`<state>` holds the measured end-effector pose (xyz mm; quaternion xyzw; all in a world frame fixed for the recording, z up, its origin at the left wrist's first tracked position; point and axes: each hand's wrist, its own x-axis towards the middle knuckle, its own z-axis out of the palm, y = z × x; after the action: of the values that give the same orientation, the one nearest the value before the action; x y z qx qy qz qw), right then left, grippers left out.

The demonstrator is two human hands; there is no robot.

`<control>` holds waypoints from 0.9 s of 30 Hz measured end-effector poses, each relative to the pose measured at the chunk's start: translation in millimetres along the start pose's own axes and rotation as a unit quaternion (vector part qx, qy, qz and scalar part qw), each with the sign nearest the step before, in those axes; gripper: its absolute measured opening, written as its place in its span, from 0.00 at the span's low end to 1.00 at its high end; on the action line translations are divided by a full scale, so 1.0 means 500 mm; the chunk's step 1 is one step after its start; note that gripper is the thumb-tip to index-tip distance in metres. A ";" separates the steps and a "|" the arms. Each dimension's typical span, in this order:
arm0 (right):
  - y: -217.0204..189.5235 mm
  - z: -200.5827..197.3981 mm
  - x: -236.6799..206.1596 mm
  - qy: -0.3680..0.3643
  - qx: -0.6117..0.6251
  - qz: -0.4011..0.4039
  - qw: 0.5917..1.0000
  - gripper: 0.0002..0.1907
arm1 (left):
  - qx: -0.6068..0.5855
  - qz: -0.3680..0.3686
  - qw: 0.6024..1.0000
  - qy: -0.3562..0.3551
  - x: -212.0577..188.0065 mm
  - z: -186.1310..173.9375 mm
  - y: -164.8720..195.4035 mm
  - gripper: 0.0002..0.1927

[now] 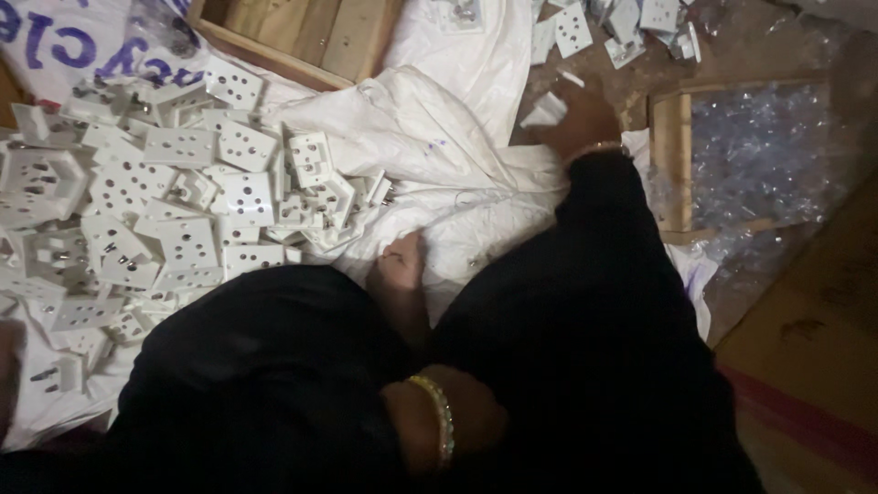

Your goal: The person sits on the floor and repeatedly picks up small white electrical components, places them into clear plastic bags, and sets the bags aside. The person handles the components one at a time, using both hands to manipulate the bags and items.

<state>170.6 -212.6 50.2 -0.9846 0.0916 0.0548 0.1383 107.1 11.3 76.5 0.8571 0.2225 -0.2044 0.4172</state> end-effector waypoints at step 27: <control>-0.058 -0.011 -0.526 -0.069 0.037 0.110 0.991 0.38 | 0.106 0.172 0.977 -0.070 -0.103 -0.053 -0.075 0.25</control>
<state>-80.4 -143.1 98.1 -0.9567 0.1918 0.1338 0.1735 48.7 42.6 95.6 0.9056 0.0192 -0.2116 0.3670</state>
